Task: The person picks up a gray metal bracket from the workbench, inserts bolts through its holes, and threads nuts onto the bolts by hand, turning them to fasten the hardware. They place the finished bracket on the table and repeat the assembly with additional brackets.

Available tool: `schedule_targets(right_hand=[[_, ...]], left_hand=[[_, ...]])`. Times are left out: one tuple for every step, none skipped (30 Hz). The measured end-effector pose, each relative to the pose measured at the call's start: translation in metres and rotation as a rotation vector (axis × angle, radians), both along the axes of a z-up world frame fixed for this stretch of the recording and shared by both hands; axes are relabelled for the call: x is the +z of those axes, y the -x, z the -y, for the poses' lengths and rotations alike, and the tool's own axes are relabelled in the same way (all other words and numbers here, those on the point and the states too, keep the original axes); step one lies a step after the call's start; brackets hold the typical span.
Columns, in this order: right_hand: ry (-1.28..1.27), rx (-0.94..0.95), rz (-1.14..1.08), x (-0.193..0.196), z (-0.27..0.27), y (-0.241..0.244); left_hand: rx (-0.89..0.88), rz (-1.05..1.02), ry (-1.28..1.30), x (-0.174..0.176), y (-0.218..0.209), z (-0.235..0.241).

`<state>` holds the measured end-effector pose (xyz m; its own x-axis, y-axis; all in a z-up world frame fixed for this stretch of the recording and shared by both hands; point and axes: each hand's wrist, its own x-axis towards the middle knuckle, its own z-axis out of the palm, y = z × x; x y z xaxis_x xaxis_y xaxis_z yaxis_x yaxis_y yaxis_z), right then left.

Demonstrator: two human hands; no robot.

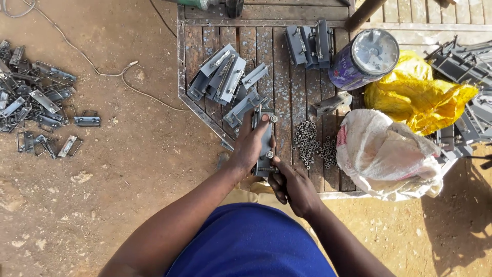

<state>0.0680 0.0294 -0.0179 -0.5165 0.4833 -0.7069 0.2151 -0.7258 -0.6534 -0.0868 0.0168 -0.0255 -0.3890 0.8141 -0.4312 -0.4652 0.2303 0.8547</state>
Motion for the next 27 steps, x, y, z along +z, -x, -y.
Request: schedule_targets(right_hand=[[0.008, -0.008, 0.003, -0.003, -0.001, -0.001], [-0.13, 0.01, 0.024, -0.005, 0.002, -0.003], [-0.268, 0.029, 0.045, -0.008, 0.005, -0.005], [-0.261, 0.03, 0.045, -0.005, 0.008, -0.005], [-0.381, 0.014, 0.038, -0.002, 0.012, -0.004], [-0.509, -0.005, 0.033, 0.002, 0.012, -0.004], [-0.51, -0.007, 0.035, -0.004, 0.013, -0.009], [-0.574, 0.019, -0.051, -0.009, 0.013, -0.013], [-0.637, 0.045, -0.137, -0.014, 0.013, -0.016], [-0.634, 0.047, -0.14, -0.007, 0.011, -0.015], [-0.727, 0.124, -0.081, 0.0, 0.009, -0.014], [-0.819, 0.201, -0.017, 0.007, 0.007, -0.014], [-0.816, 0.201, -0.016, 0.003, 0.006, -0.013], [-0.625, 0.145, -0.099, -0.001, 0.006, -0.013], [-0.433, 0.088, -0.181, -0.005, 0.006, -0.012], [-0.434, 0.087, -0.181, 0.001, 0.003, -0.012], [-0.533, 0.179, -0.025, 0.007, 0.0, -0.011], [-0.629, 0.27, 0.136, 0.013, -0.003, -0.011], [-0.629, 0.267, 0.138, 0.012, -0.002, -0.016], [-0.801, 0.246, 0.084, 0.009, -0.002, -0.02], [-0.973, 0.223, 0.029, 0.007, -0.002, -0.024], [-0.973, 0.223, 0.026, 0.002, -0.002, -0.025], [-1.109, 0.233, 0.026, -0.004, -0.001, -0.026], [-1.244, 0.244, 0.028, -0.01, 0.0, -0.029], [-1.244, 0.245, 0.028, -0.008, -0.002, -0.025], [-1.094, 0.298, 0.168, -0.005, -0.004, -0.022], [-0.941, 0.346, 0.304, -0.003, -0.007, -0.019]], left_hand=[[-0.008, 0.003, 0.008, -0.005, 0.001, -0.004], [-0.038, -0.01, -0.028, -0.009, 0.002, -0.004], [-0.068, -0.023, -0.065, -0.013, 0.002, -0.003], [-0.067, -0.022, -0.058, -0.011, 0.001, -0.002], [-0.045, 0.008, -0.06, -0.007, 0.001, -0.002], [-0.025, 0.038, -0.071, -0.004, -0.001, -0.005], [-0.027, 0.04, -0.072, -0.002, 0.001, -0.004], [-0.015, 0.03, -0.083, 0.0, 0.004, -0.003], [-0.002, 0.02, -0.095, 0.003, 0.006, -0.002], [0.001, 0.019, -0.092, 0.004, 0.006, -0.002], [-0.01, 0.006, -0.104, 0.005, 0.005, -0.003], [-0.024, -0.002, -0.116, 0.005, 0.002, -0.003], [-0.024, 0.0, -0.114, 0.004, 0.003, -0.004], [-0.045, -0.024, -0.125, 0.003, 0.003, -0.005], [-0.067, -0.049, -0.136, 0.003, 0.003, -0.006], [-0.068, -0.049, -0.137, 0.001, 0.002, -0.005], [-0.09, -0.064, -0.126, 0.0, 0.001, -0.005], [-0.113, -0.077, -0.113, -0.001, -0.001, -0.004], [-0.116, -0.075, -0.114, -0.006, -0.002, -0.004], [-0.101, -0.046, -0.085, -0.011, -0.004, -0.004], [-0.086, -0.017, -0.056, -0.016, -0.005, -0.005], [-0.084, -0.019, -0.056, -0.011, -0.005, -0.005], [-0.061, -0.003, -0.057, -0.007, -0.004, -0.005], [-0.039, 0.015, -0.057, -0.003, -0.006, -0.004], [-0.039, 0.016, -0.057, -0.005, -0.004, -0.004], [-0.072, 0.028, -0.069, -0.006, -0.004, -0.004], [-0.104, 0.039, -0.081, -0.007, -0.005, -0.005]])
